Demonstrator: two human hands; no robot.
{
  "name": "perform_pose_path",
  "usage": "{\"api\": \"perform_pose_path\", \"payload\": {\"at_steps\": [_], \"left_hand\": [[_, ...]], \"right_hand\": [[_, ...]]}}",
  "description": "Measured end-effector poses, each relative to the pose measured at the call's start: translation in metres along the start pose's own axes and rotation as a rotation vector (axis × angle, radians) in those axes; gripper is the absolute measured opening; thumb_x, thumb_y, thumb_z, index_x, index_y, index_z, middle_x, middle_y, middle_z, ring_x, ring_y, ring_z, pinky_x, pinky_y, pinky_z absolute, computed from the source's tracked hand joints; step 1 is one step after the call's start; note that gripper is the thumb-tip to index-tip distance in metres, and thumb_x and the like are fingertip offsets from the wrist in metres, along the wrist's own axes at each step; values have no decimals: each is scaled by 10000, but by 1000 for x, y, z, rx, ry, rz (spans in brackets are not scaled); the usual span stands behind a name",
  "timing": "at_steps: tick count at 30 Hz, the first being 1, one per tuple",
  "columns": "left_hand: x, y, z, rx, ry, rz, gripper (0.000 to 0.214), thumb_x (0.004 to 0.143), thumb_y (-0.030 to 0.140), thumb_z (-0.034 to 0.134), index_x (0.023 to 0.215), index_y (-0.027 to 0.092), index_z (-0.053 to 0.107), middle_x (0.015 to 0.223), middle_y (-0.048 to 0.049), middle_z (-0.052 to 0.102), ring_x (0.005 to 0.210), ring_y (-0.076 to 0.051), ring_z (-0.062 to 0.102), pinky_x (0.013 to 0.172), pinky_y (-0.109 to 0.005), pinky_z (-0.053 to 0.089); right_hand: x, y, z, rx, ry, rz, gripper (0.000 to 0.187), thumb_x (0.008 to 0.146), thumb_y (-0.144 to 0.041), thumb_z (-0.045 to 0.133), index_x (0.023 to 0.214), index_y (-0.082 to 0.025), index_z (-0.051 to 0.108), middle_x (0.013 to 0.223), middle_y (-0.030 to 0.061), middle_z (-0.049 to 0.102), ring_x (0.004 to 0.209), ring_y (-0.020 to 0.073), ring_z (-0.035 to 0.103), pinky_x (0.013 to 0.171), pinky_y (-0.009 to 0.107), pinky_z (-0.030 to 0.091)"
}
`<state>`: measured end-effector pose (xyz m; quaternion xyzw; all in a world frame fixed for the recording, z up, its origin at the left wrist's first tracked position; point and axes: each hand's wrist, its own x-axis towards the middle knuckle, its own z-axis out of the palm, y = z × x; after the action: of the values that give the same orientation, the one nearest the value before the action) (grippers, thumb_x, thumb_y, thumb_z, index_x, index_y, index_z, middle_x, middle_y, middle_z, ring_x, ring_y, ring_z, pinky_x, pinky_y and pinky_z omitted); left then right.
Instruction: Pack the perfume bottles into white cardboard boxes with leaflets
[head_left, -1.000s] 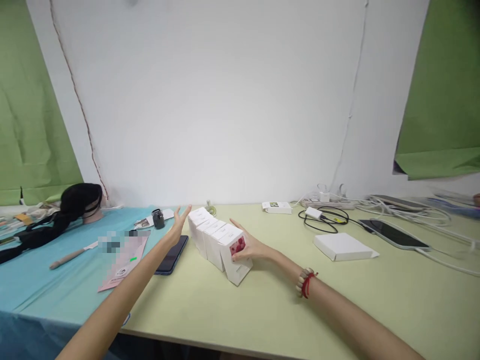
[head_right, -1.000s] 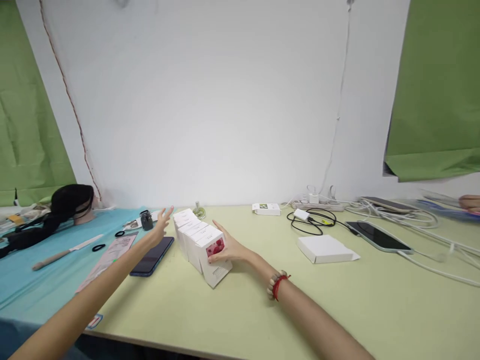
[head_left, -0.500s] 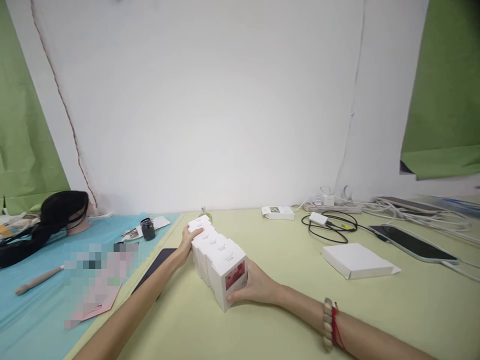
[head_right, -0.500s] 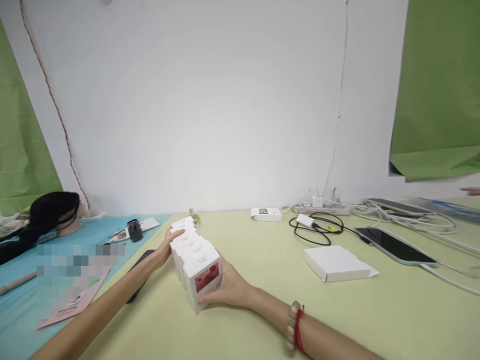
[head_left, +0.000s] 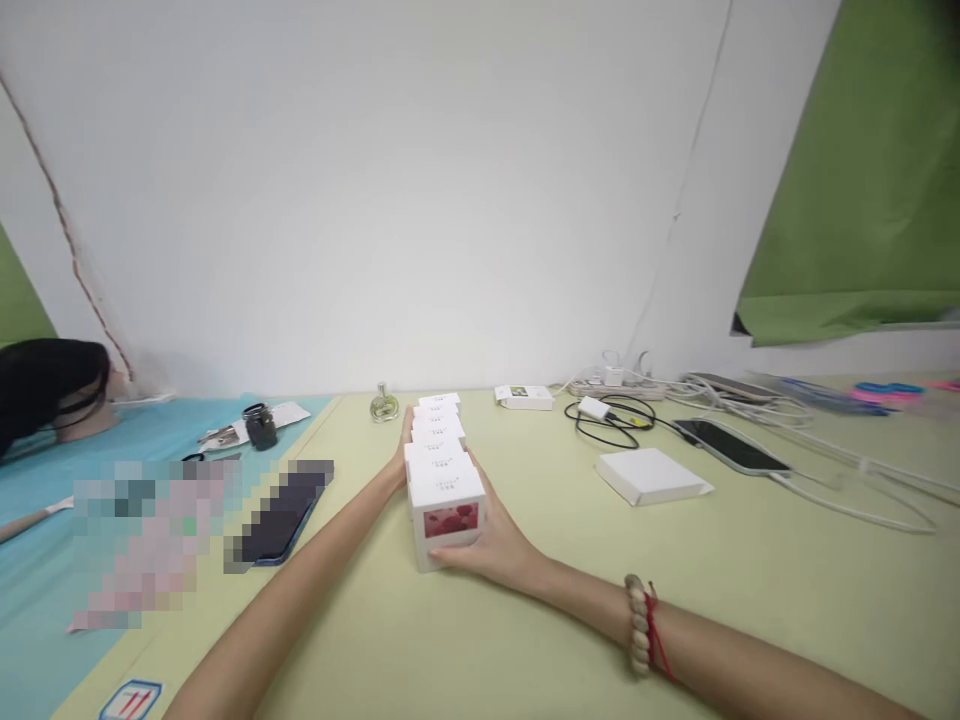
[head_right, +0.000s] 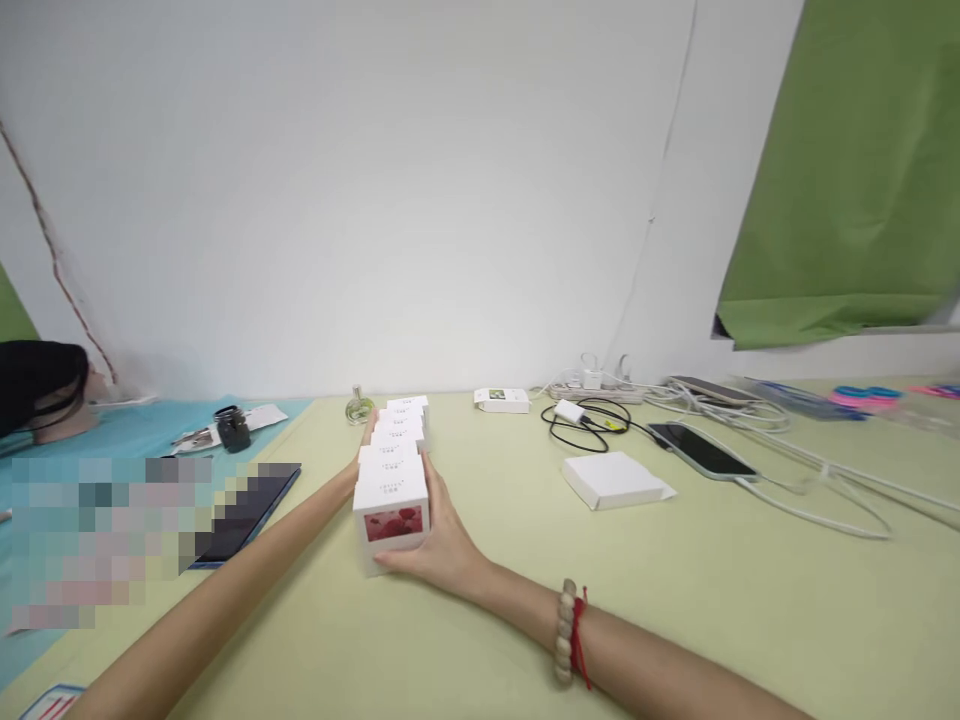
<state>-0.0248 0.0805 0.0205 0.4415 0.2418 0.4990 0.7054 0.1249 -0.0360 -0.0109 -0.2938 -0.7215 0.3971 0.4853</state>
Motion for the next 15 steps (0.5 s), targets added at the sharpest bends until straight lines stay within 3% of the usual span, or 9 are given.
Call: {"api": "perform_pose_path", "payload": {"at_steps": [4,8,12,15], "left_hand": [[-22,6,8,-10,16,29,616,713,710,388,943,169,573,812,-56,674,723,-208,624,737,-350,477],[-67,12,13,354,73,174,692,766,673,348,1301,235,372,1283,-49,498,1170,-279,463,974,-403,363],[-108,5,19,600,110,209,925,723,556,559,1407,270,5,1442,-46,256,1320,-286,233,1056,-419,258],[-115,-2,23,614,71,204,883,750,594,485,1410,242,16,1424,-82,292,1309,-293,254,1053,-425,261]], "right_hand": [[1,-1,-1,-68,-20,-9,1223,484,-302,806,1399,-304,-5,1435,105,236,1315,271,238,1049,477,255],[2,4,-2,-83,-69,28,1161,531,-319,786,1401,-289,17,1375,122,336,1288,286,290,1039,500,263],[2,7,-4,-76,-110,50,1086,587,-340,753,1399,-273,35,1343,128,372,1270,287,318,1029,515,271],[2,6,-6,-92,-140,57,1020,612,-348,733,1395,-255,86,1333,124,381,1269,282,317,1036,508,266]]}}
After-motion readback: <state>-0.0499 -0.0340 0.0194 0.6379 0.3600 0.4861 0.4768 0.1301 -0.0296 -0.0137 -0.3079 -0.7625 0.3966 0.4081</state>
